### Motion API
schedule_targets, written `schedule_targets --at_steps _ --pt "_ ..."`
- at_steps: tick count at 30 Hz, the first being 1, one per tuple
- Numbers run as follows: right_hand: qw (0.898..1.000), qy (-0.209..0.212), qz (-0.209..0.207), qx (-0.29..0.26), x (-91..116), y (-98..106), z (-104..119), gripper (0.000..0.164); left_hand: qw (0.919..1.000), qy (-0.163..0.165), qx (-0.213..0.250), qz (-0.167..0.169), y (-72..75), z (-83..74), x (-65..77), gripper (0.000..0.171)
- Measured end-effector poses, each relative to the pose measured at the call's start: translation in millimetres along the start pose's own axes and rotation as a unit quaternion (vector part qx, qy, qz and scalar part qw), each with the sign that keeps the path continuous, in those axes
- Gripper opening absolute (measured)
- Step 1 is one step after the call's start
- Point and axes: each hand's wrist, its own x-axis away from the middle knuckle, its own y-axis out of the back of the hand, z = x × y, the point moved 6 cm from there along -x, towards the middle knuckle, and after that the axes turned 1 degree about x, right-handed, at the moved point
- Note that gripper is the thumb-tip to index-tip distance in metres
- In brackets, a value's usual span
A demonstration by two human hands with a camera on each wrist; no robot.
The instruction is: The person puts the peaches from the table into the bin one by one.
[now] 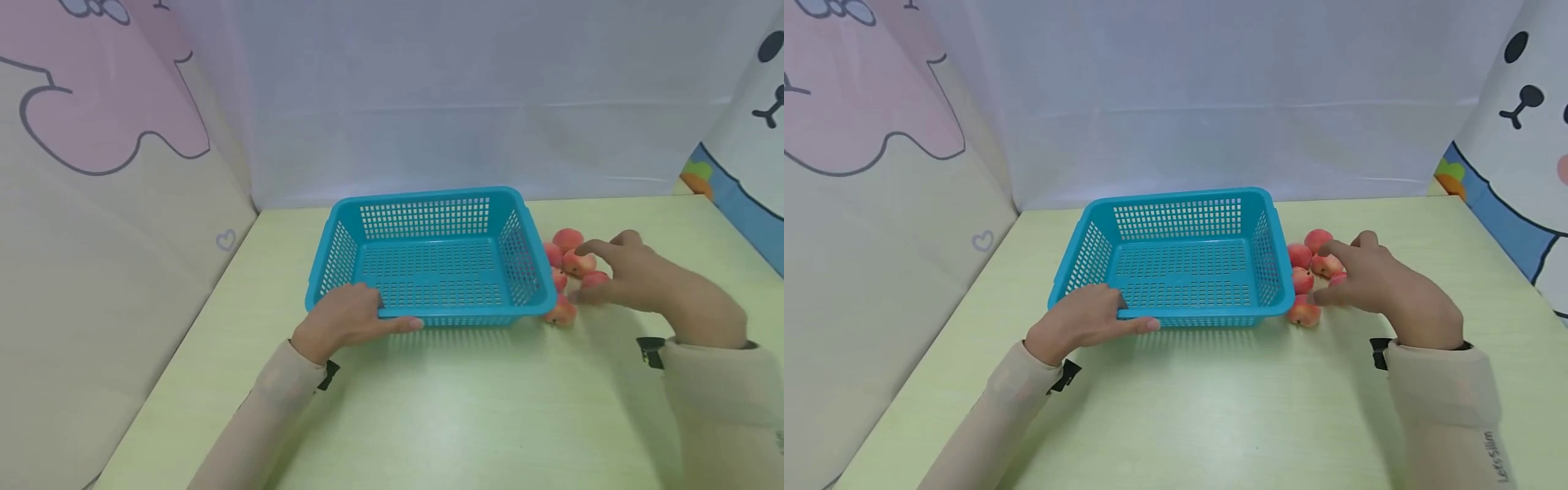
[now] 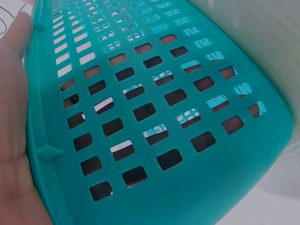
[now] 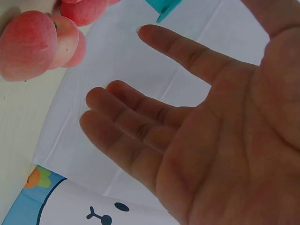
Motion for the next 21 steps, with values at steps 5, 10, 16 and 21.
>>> schedule_targets --at_steps 5,10,16,21 --pt "0.999 0.004 0.030 -0.029 -3 -11 5 0.085 1.0000 0.004 0.001 0.006 -0.5 0.8 0.9 0.077" --pt "0.998 0.049 0.035 -0.034 -8 -16 12 0.070 0.9999 -0.002 -0.010 0.004 -0.4 0.3 1.3 0.076" --pt "0.996 0.041 0.068 -0.048 -11 -24 14 0.053 0.9995 -0.007 -0.032 -0.003 0.6 1.3 0.3 0.075" --pt "0.994 0.027 0.085 -0.058 -13 -30 15 0.053 0.9993 -0.005 -0.036 -0.003 0.4 1.5 -0.3 0.075"
